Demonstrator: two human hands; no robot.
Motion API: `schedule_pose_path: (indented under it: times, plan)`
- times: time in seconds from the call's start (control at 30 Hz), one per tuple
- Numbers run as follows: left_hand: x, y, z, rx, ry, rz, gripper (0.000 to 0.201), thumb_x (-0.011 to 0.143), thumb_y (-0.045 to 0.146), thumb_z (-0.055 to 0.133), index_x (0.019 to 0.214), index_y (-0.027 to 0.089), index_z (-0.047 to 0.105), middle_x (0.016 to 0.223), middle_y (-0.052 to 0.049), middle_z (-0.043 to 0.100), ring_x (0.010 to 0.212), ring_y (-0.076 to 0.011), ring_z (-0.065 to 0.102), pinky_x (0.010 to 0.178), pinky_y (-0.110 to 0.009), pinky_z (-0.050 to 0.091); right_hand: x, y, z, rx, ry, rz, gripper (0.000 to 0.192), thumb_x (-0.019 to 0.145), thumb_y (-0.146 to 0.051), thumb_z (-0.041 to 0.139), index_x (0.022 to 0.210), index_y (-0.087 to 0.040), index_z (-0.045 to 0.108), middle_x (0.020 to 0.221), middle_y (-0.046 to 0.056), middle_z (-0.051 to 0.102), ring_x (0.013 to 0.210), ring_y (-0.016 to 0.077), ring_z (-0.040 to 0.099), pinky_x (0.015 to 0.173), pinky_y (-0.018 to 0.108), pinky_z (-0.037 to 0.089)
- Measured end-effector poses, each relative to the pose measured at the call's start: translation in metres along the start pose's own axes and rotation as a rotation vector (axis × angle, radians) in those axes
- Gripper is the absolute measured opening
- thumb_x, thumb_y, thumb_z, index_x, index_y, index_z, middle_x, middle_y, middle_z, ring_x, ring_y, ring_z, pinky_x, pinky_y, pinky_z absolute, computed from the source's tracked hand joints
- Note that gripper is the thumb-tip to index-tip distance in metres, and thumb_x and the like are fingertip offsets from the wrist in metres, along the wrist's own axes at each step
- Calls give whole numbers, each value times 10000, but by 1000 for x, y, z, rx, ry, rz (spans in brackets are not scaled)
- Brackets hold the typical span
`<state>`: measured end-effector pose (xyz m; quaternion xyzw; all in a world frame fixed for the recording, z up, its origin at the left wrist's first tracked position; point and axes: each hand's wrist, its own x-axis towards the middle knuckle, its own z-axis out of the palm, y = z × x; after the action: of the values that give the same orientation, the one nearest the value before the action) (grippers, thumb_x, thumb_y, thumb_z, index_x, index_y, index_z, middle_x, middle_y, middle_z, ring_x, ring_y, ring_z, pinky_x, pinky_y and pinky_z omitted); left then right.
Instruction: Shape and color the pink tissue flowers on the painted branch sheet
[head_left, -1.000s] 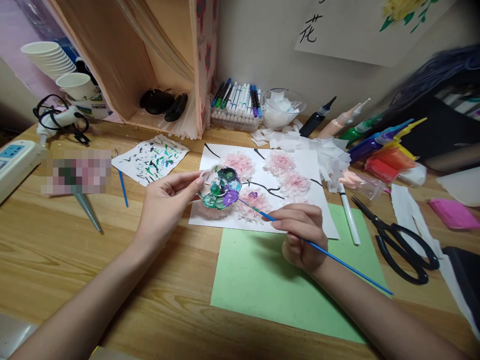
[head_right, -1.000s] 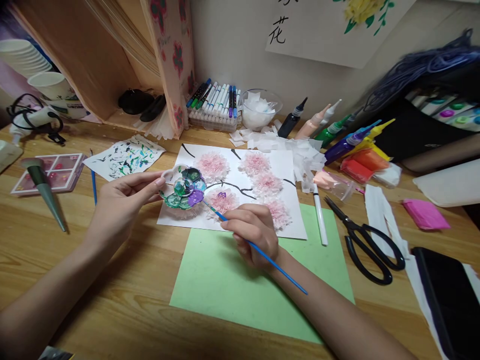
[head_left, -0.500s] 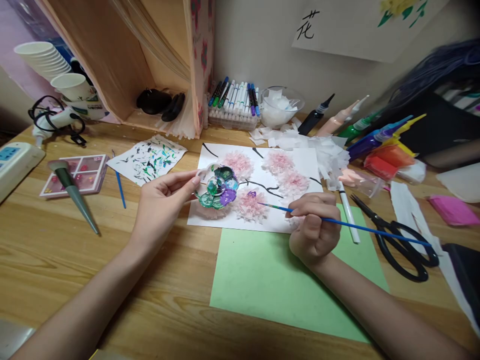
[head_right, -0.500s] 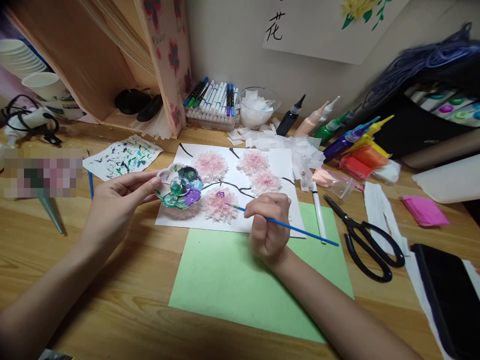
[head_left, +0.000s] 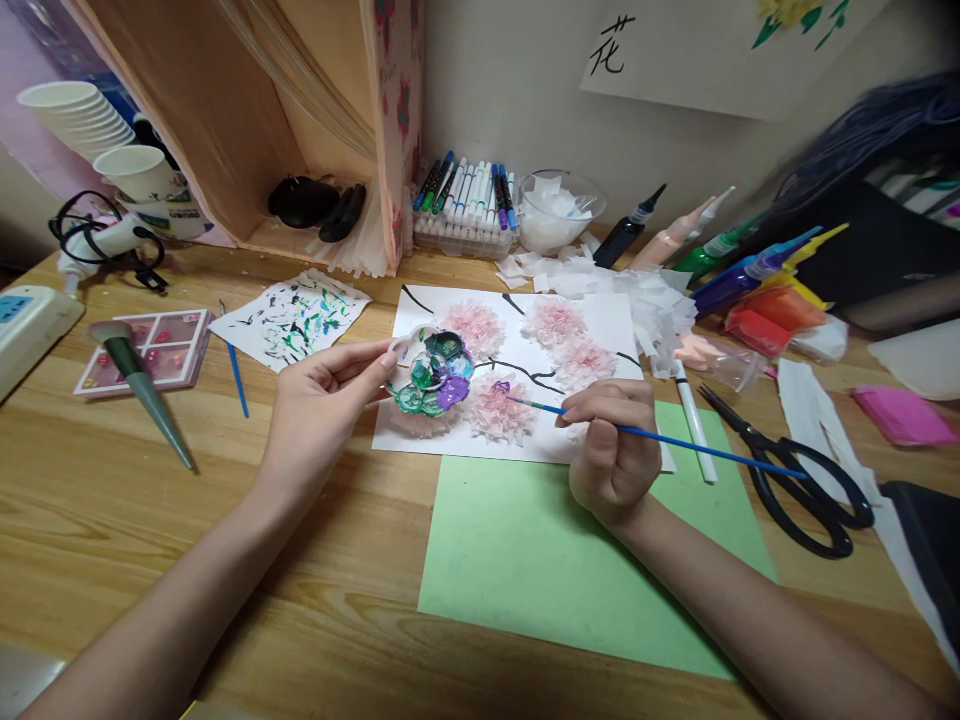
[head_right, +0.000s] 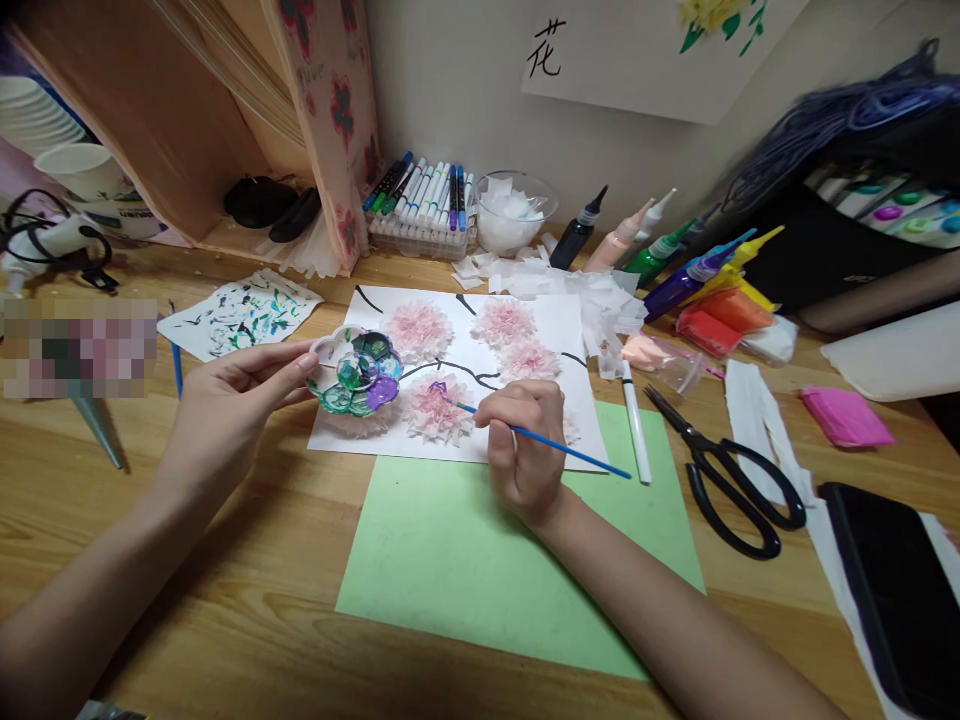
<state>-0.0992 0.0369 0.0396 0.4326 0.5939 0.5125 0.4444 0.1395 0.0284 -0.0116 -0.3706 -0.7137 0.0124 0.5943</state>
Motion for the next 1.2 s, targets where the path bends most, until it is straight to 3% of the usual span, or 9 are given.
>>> schedule_pose_path:
  times: [0.9, 1.2]
  plan:
    - [0, 0, -1, 39, 17, -5, 342, 672, 404, 794, 950, 208, 752, 949, -56, 760, 848, -193, 717, 748, -286, 610, 1, 0, 0, -37, 78, 15, 176, 954, -245, 402, 848, -241, 542, 591, -6, 536, 677, 190, 494, 645, 345, 398]
    - [0, 0, 0, 52, 21, -8, 363, 670, 420, 789, 957, 202, 748, 969, -62, 757, 873, -201, 715, 753, -289, 611, -2, 7, 1, -14, 74, 139, 214, 958, -269, 400, 810, -261, 553, 624, 13, 531, 662, 216, 524, 659, 385, 413]
